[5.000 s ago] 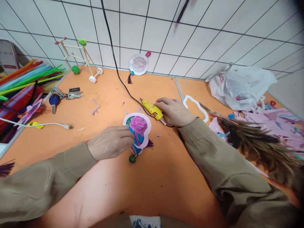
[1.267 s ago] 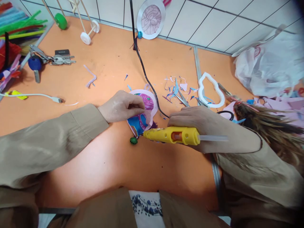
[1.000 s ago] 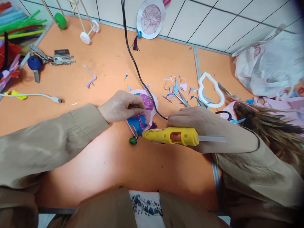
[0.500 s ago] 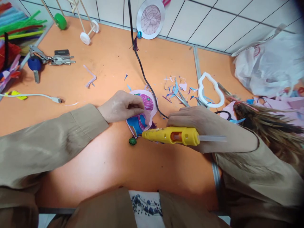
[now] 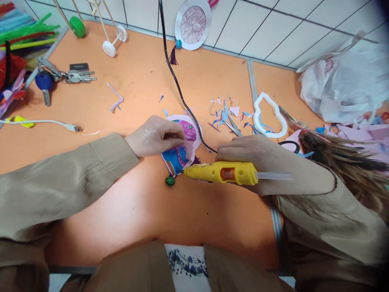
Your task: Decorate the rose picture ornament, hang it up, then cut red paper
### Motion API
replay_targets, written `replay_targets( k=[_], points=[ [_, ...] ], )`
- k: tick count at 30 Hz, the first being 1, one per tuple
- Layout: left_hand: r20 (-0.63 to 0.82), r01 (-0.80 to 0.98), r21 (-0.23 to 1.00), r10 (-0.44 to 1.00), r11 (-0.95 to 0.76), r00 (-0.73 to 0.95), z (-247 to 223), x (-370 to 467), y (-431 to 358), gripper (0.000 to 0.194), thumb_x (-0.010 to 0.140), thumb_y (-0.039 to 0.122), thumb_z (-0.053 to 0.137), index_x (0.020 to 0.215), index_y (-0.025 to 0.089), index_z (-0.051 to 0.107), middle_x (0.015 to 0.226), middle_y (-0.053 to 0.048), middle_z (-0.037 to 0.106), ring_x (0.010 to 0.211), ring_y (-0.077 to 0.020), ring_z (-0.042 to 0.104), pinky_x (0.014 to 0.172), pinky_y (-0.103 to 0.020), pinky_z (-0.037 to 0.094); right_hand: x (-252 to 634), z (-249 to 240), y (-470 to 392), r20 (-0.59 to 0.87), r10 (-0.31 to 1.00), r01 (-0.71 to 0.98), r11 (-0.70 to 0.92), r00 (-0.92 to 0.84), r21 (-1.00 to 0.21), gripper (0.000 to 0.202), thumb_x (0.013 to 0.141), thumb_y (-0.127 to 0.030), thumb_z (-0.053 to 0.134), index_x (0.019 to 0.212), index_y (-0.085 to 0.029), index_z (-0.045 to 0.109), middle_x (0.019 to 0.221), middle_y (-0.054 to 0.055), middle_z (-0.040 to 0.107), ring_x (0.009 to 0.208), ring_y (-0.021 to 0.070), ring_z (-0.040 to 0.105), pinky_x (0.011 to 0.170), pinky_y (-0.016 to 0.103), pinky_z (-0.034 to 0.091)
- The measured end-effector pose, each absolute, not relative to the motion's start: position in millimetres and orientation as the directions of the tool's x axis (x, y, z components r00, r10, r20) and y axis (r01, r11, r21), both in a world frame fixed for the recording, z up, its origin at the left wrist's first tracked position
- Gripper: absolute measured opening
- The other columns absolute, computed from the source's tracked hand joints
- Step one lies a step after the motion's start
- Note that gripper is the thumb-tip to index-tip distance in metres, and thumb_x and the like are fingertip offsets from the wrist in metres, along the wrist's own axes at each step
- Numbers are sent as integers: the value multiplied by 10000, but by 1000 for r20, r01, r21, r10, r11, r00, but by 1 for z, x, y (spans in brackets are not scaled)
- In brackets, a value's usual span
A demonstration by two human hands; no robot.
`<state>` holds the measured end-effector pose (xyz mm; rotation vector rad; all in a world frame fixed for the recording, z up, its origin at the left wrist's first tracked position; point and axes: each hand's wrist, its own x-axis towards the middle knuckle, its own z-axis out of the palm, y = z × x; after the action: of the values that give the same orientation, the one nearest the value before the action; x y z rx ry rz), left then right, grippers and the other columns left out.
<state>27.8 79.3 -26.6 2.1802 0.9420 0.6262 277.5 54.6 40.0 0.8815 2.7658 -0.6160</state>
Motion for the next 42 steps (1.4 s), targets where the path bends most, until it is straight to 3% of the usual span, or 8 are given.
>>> replay_targets(
  k=[11, 19, 42],
  points=[
    [156, 453, 725, 765, -518, 625, -27, 28, 80, 108, 828, 194, 607, 829, 149, 705, 766, -35, 716, 681, -137, 629, 623, -237, 483, 277, 43, 55, -302, 508, 588, 743, -806, -319, 56, 718, -166, 513, 712, -213, 483, 655, 19, 537, 556, 158, 442, 551, 298, 233],
    [184, 429, 733, 761, -528, 622, -27, 27, 78, 140, 825, 228, 598, 803, 143, 707, 735, -38, 711, 651, -148, 628, 599, -254, 485, 279, 42, 55, -259, 518, 579, 739, -815, -344, 33, 785, -229, 512, 759, -216, 527, 682, 27, 557, 586, 174, 477, 553, 303, 247],
    [161, 458, 718, 765, -524, 623, -25, 29, 80, 142, 820, 228, 579, 808, 177, 711, 744, -35, 714, 657, -154, 625, 604, -244, 479, 274, 41, 55, -244, 483, 540, 771, -841, -337, 32, 729, -189, 484, 746, -216, 482, 636, 19, 533, 546, 159, 426, 537, 295, 225]
  ],
)
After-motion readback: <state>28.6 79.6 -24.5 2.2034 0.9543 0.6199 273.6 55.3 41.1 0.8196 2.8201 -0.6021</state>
